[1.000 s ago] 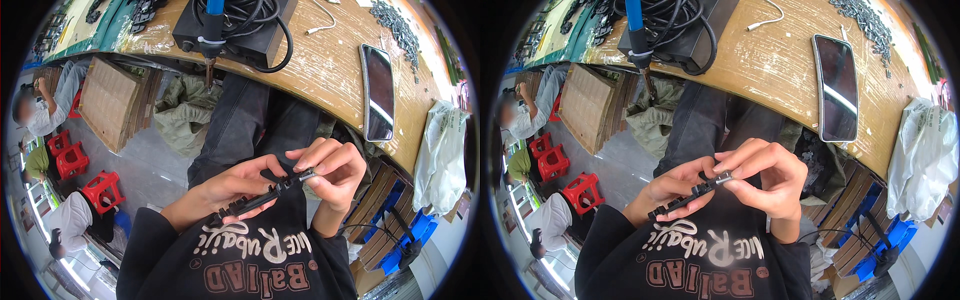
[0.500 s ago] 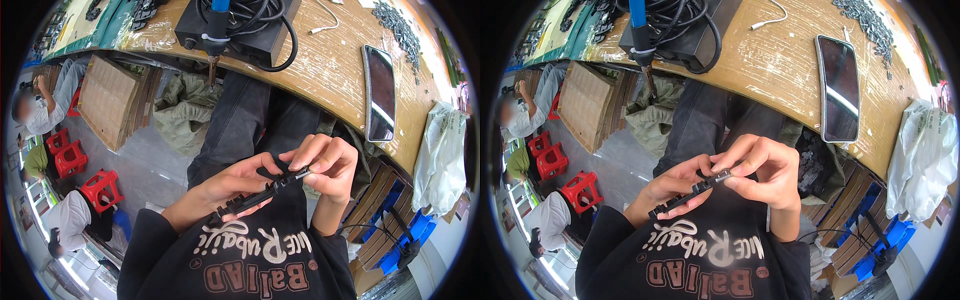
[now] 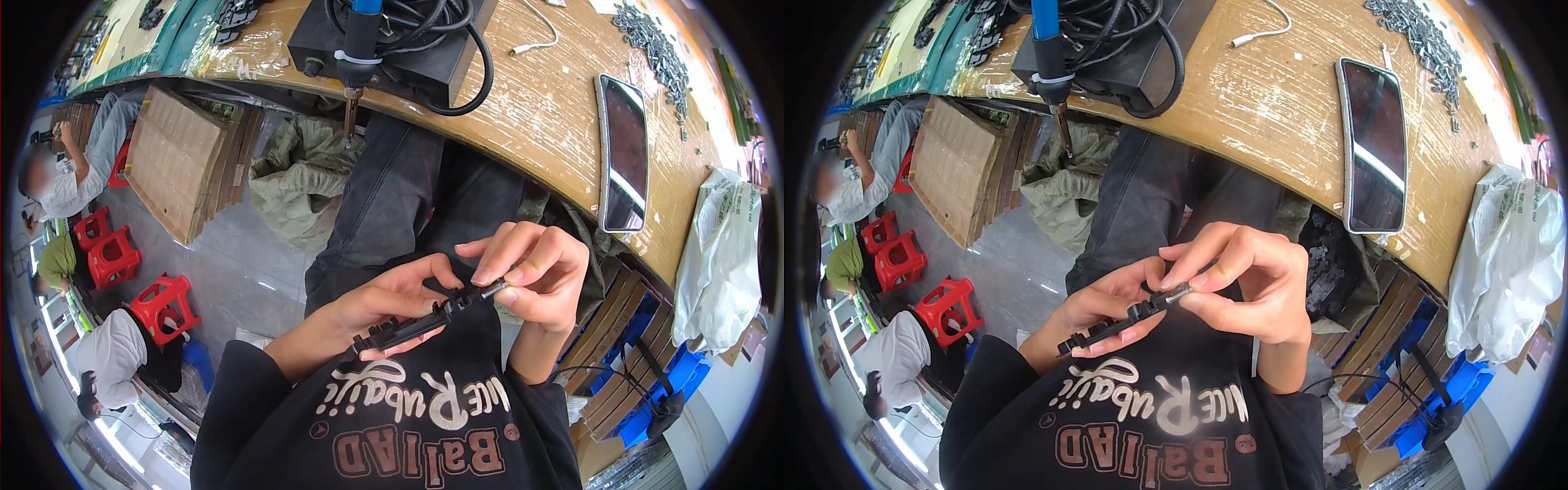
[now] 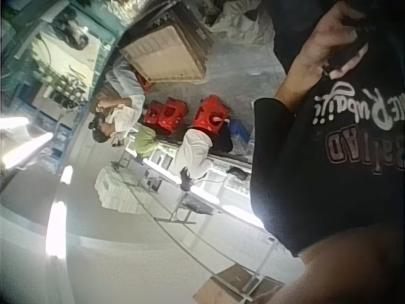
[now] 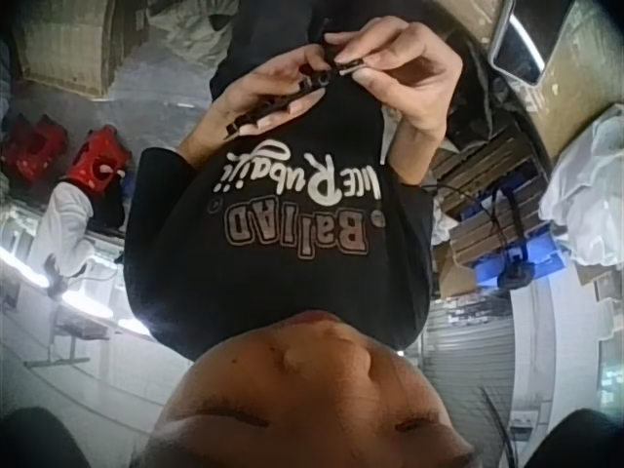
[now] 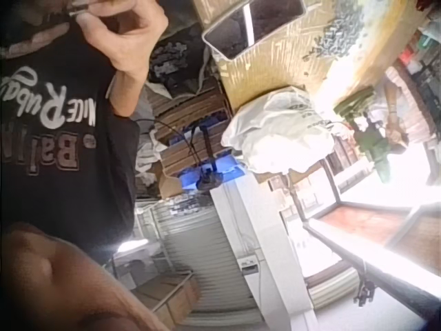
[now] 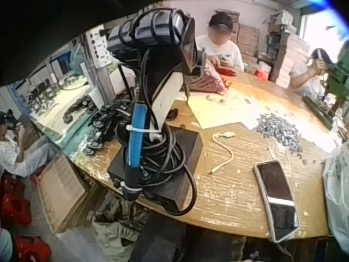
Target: Assembling small black plastic parts and springs at a manufacturing workbench.
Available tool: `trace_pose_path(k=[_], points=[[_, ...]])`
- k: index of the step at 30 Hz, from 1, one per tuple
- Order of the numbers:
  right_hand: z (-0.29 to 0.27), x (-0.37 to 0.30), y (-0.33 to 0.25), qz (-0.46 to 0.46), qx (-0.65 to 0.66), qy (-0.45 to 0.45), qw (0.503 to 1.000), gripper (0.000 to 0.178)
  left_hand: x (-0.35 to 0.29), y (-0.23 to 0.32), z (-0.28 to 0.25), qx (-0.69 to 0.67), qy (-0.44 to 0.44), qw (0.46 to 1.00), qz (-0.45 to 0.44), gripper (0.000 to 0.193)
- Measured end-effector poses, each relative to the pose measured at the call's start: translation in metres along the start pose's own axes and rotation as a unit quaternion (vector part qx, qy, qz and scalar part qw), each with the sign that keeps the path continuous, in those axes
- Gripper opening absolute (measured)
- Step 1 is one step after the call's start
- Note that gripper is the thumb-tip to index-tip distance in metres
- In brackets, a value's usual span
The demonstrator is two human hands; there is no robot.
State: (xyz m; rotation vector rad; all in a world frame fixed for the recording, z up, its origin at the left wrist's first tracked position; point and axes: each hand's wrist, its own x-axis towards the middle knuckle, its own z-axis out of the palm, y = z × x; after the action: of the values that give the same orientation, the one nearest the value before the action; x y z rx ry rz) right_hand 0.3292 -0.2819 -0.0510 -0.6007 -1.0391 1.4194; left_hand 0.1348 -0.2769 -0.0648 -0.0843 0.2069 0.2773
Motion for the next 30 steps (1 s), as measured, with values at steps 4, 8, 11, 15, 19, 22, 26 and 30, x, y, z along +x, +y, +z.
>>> trace_pose_path(k=[4, 8, 11, 15, 19, 22, 26, 30], points=[[0.000, 0.000, -0.001, -0.015, -0.033, -0.022, 0.999, 0.017, -0.002, 0.007, -0.007, -0.017, -0.029, 0.998, -0.060, 0.029], [0.012, 0.003, 0.005, -0.027, -0.064, -0.108, 0.992, 0.014, -0.005, -0.001, -0.006, -0.073, -0.059, 0.993, -0.078, 0.050], [0.013, 0.007, 0.012, -0.017, -0.012, -0.148, 0.989, 0.014, -0.003, 0.001, -0.024, 0.090, -0.109, 0.987, -0.079, 0.050], [0.009, 0.013, 0.013, -0.008, -0.086, -0.198, 0.976, 0.014, -0.008, 0.019, -0.005, 0.163, -0.004, 0.983, -0.080, 0.041], [0.009, 0.012, 0.023, 0.061, -0.148, -0.118, 0.980, 0.014, -0.021, 0.031, -0.002, 0.241, 0.057, 0.969, -0.023, 0.029], [0.018, 0.010, 0.039, 0.142, -0.154, 0.045, 0.977, 0.028, -0.021, 0.033, -0.002, 0.286, 0.201, 0.925, 0.147, 0.025], [0.026, 0.006, 0.050, 0.337, 0.021, 0.070, 0.939, 0.041, -0.011, 0.039, -0.025, 0.339, 0.350, 0.789, 0.373, 0.021], [0.041, 0.002, 0.052, 0.409, 0.105, 0.036, 0.906, 0.043, -0.010, 0.049, -0.022, 0.378, 0.376, 0.740, 0.409, 0.021]])
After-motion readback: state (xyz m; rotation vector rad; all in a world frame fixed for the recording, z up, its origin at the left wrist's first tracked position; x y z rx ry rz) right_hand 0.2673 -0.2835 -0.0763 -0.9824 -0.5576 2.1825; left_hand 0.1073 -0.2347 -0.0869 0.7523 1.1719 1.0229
